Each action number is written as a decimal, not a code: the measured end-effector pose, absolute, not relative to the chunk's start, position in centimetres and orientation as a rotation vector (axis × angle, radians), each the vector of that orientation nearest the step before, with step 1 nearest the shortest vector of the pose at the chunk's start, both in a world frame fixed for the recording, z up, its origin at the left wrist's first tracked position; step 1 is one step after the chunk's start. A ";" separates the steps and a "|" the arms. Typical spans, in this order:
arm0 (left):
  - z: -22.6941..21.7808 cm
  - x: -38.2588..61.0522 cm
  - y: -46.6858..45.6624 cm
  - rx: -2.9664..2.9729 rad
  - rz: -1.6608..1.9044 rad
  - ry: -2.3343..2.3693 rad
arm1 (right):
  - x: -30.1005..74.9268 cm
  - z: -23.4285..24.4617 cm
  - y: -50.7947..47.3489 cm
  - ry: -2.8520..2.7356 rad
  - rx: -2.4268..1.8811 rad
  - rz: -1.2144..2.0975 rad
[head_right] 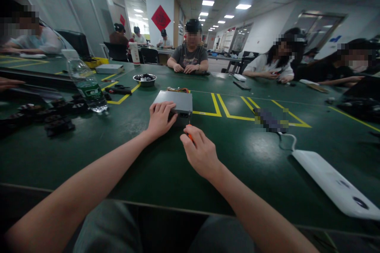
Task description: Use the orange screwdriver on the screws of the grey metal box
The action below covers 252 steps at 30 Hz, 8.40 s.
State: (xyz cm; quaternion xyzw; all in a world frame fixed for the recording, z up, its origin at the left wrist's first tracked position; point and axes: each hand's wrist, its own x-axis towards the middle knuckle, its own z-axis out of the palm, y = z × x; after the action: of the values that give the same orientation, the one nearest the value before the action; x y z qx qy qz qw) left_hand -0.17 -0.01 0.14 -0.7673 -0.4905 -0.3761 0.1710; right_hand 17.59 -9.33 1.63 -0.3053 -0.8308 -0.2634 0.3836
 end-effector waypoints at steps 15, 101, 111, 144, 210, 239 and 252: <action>0.1 -0.1 0.0 -2.177 -1.091 -1.399 | 17.0 1.1 -8.7 -2.191 -0.535 -0.576; 0.1 -0.1 0.0 -2.184 -1.079 -1.406 | 16.4 1.1 -8.7 -2.198 -0.620 -0.638; 0.2 -0.1 -0.1 -2.197 -1.073 -1.420 | 16.5 0.9 -8.8 -2.178 -0.685 -0.593; 0.2 -0.1 -0.1 -2.189 -1.081 -1.412 | 16.2 1.1 -9.1 -2.102 -0.721 -0.609; 0.3 -0.1 -0.1 -2.203 -1.086 -1.420 | 16.4 1.3 -9.0 -2.162 -0.713 -0.600; 0.1 -0.1 0.1 -2.181 -1.090 -1.403 | 16.7 1.0 -8.7 -2.159 -0.721 -0.604; 0.1 -0.1 0.0 -2.184 -1.091 -1.407 | 16.6 1.2 -8.9 -2.204 -0.675 -0.631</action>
State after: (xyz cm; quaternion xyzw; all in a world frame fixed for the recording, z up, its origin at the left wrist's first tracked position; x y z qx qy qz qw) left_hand -0.11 0.00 0.13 -0.7650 -0.4929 -0.3820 0.1610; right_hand 16.60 -8.86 1.22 -0.2626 -0.8578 -0.2458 0.3673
